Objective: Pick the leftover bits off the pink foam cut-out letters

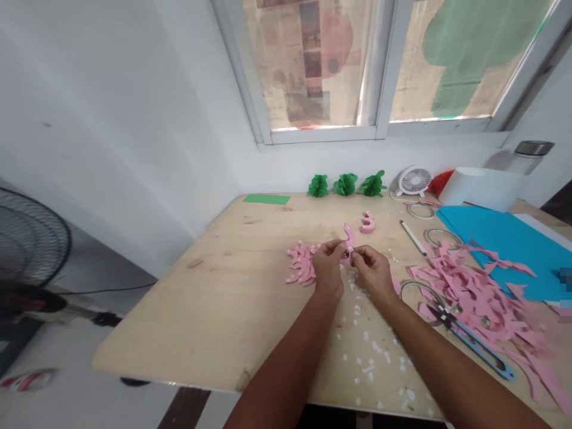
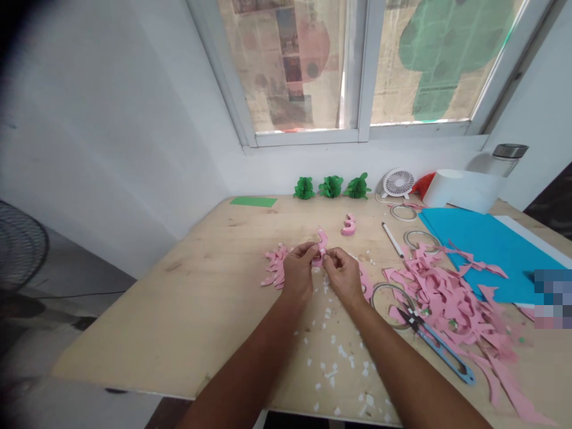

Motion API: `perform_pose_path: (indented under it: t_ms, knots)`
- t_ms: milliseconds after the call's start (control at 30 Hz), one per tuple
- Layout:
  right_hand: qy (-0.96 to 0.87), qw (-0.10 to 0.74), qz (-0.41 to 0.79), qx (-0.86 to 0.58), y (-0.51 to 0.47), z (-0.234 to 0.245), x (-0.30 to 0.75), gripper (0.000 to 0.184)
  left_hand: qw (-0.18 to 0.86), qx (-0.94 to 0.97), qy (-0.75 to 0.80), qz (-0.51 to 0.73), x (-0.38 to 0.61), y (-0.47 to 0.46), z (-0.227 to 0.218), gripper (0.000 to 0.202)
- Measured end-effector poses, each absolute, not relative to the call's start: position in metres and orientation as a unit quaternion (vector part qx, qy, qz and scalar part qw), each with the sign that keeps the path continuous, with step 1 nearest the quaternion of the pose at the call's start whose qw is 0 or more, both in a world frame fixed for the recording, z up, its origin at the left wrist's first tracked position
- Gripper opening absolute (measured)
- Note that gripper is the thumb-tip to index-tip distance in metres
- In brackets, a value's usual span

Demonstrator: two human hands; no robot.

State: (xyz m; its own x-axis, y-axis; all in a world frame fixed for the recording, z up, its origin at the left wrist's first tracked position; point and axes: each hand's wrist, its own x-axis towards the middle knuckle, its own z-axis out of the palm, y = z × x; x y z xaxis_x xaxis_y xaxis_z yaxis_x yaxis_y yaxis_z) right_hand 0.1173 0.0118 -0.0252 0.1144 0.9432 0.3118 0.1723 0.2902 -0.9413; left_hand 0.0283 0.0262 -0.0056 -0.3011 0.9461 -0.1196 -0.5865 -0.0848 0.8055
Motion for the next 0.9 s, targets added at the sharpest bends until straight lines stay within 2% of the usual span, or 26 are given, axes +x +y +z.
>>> perform_pose_path:
  t_ms: [367,900]
  knots:
    - [-0.544,0.586,0.352,-0.488,0.0133,-0.0243,0.1177,0.016,0.598,0.209,0.351,0.690,0.0282,0.0283,-0.0104,0.019]
    - [-0.507,0.603,0.369,-0.493,0.0125,-0.0191,0.1164,0.017,0.616,0.203,0.342,0.680,0.0281,0.0263,-0.0086,0.019]
